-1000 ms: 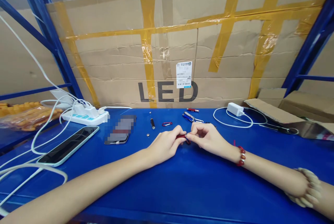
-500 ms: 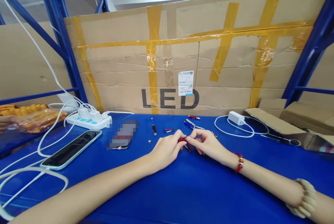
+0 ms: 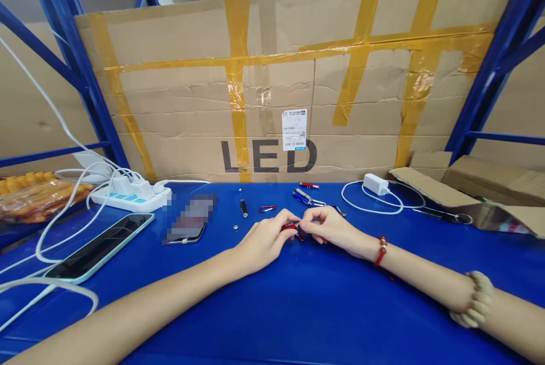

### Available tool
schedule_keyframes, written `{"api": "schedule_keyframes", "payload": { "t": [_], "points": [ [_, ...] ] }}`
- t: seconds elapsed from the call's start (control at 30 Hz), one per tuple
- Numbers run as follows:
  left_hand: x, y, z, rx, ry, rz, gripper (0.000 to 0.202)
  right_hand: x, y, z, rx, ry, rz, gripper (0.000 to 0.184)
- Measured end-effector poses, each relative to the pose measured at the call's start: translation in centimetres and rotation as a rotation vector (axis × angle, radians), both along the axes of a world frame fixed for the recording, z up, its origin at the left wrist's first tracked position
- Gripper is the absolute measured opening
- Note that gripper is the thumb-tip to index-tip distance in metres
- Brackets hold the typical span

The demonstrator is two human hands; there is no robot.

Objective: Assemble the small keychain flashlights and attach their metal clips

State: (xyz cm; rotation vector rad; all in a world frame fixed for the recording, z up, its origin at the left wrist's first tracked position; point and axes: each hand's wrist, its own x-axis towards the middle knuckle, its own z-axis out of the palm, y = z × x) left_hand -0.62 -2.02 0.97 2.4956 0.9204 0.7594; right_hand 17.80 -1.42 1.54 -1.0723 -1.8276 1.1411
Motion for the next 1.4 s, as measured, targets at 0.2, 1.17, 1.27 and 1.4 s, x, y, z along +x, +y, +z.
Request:
{"api": "schedule_keyframes", "payload": {
  "t": [0.2,1.17,1.27,1.4],
  "points": [
    [-0.1,-0.6,0.2,0.024,0.028,-0.103,0.025,0.3,0.4,0.0,-0.045,-0.035,0.022,0.034],
    [0.0,0.3,-0.1,0.055,0.166,-0.127,0.021,1.8,-1.3,2.0,1.544,-0.854,0.209,0.031],
    [0.0,0.1,0.0,0.061,0.174,-0.12,0.019,1.7,-1.3,1.8,1.408,-0.784,0.22,0.027],
    [0.0,-0.2,0.1,0.065,0.169,-0.095,0.018,1.6,-1.3,1.2,1.124,-0.59,0.231,0.017]
  ]
}}
